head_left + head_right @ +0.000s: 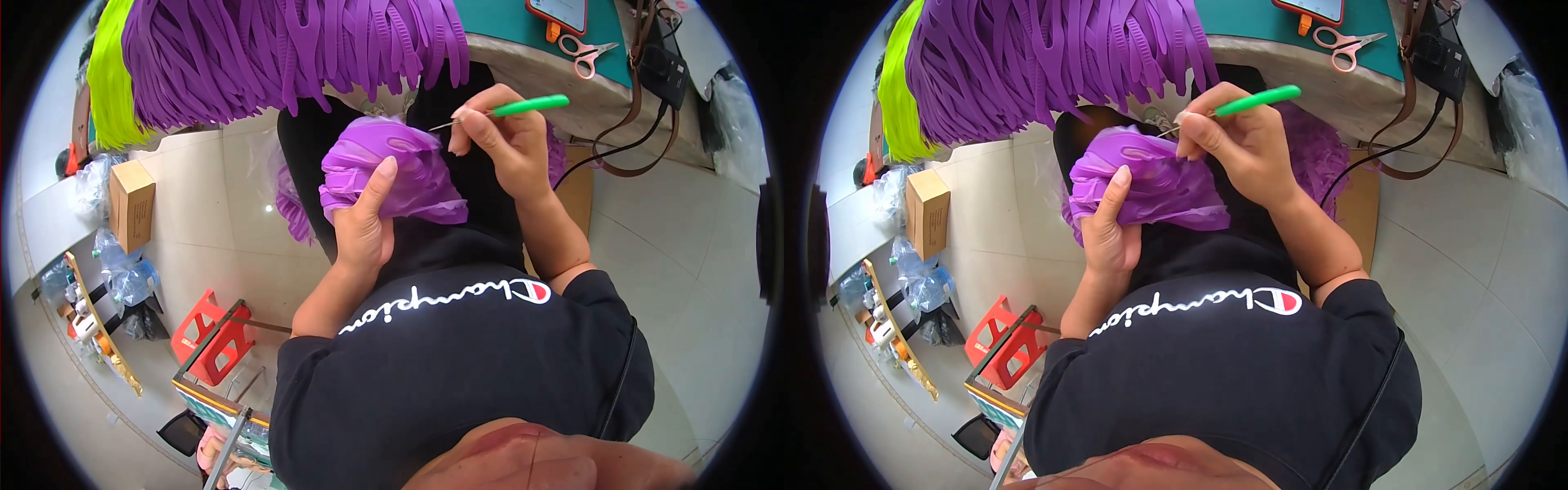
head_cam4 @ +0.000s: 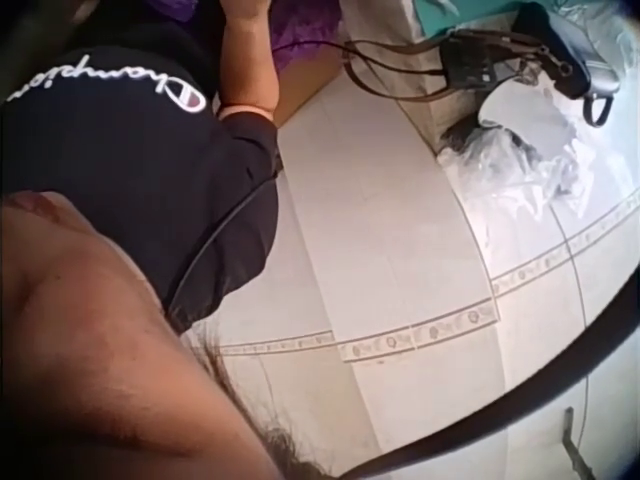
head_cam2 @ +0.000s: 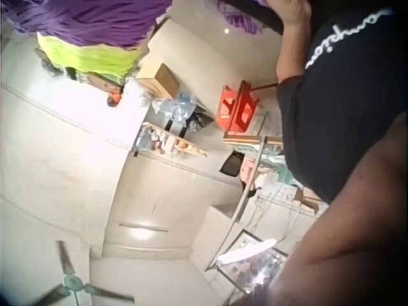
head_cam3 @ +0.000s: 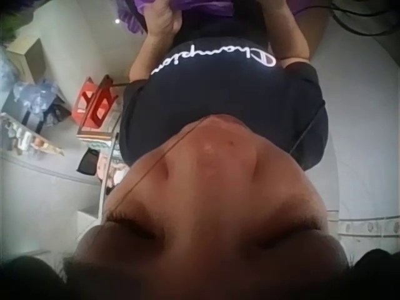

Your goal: Assembling and trimming purple fabric strips using a crochet hook and scissors to create flower-shaped decorations.

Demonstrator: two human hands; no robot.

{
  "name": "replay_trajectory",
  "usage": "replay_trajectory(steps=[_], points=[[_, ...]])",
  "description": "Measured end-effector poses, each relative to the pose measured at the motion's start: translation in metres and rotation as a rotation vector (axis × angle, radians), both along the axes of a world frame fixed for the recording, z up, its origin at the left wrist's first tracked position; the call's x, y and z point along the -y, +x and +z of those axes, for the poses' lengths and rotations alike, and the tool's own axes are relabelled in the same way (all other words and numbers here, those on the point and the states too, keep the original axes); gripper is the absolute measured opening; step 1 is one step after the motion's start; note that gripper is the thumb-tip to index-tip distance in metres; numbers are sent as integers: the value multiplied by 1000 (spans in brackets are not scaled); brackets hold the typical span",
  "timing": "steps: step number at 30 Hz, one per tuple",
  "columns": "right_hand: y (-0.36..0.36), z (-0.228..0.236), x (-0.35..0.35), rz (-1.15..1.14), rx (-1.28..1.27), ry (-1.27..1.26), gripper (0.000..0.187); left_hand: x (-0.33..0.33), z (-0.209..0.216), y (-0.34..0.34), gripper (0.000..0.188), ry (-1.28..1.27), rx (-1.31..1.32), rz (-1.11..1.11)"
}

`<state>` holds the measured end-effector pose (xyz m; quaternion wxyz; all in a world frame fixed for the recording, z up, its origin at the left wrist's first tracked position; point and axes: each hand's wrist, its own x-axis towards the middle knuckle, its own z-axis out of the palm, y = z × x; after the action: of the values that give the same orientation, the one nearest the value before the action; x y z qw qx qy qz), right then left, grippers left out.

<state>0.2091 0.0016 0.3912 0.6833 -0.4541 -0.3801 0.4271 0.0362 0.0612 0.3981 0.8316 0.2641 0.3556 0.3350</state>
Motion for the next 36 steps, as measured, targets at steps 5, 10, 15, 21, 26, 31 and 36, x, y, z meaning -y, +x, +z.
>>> replay_trajectory(steps=[5, 10, 15, 21, 26, 31, 36], points=[[-14, 1, 0, -167, 537, 102, 11, 3, 4, 6, 37, 57, 21, 31], [-20, -2, -7, -230, 848, 198, 20, 2, 6, 5, 38, 87, 39, -35], [-17, -10, -9, -254, 1002, 272, 23, 4, 5, 5, 39, 139, 2, -62], [-8, -1, -2, -344, 222, 71, 12, -8, 2, 1, 31, -21, 67, -69], [114, 24, 90, -678, -445, 432, 28, -40, -14, -29, 27, -197, 140, 60], [219, 32, 208, -1255, -90, 631, 26, -60, -30, -47, 26, -300, 160, 233], [133, 70, 143, -1206, 866, 42, 7, -55, -28, -42, 29, -224, 67, 197]])
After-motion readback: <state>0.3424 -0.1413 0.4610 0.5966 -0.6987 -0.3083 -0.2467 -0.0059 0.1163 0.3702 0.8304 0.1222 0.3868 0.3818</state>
